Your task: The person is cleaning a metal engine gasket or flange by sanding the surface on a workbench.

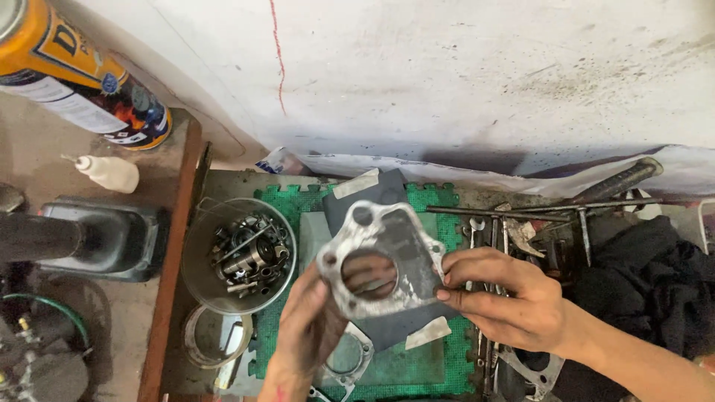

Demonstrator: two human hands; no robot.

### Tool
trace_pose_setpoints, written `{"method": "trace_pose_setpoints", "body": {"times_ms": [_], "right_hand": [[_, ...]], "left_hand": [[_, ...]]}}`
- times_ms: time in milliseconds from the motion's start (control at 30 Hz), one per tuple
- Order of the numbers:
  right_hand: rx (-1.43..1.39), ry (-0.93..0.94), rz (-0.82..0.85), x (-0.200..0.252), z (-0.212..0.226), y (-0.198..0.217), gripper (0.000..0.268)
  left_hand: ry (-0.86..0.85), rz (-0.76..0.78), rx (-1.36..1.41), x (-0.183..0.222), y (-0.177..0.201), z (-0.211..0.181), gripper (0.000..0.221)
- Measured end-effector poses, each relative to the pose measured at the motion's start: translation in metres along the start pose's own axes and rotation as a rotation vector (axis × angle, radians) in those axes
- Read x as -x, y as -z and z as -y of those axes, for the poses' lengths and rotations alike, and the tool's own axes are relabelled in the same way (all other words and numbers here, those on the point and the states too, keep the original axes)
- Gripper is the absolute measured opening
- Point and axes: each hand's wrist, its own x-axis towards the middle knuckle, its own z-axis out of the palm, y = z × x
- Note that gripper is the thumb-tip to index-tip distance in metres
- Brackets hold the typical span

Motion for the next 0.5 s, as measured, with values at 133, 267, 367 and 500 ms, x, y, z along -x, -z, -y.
{"method": "trace_pose_setpoints", "body": {"times_ms": [133,267,367,500], "right_hand": [[0.032,-0.026,-0.064,0.001,-0.003,-0.009,0.021],[0.042,-0.083,-0.140,0.002,-0.009,-0.013,0.018],[0.055,-0.106,-0.150,0.008,-0.014,-0.013,0.017],[0.137,-0.055,-0.051,0.014,-0.020,-0.010,0.024]], "left_hand": [[0.059,-0.175,0.183,0.000,0.009,0.024,0.069],[-0.027,-0.294,0.096,0.004,0.009,0.030,0.053],[-0.063,-0.324,-0.148,0.010,0.007,0.032,0.047],[-0.116,-0.284,-0.593,0.011,-0.004,0.021,0.048]]}}
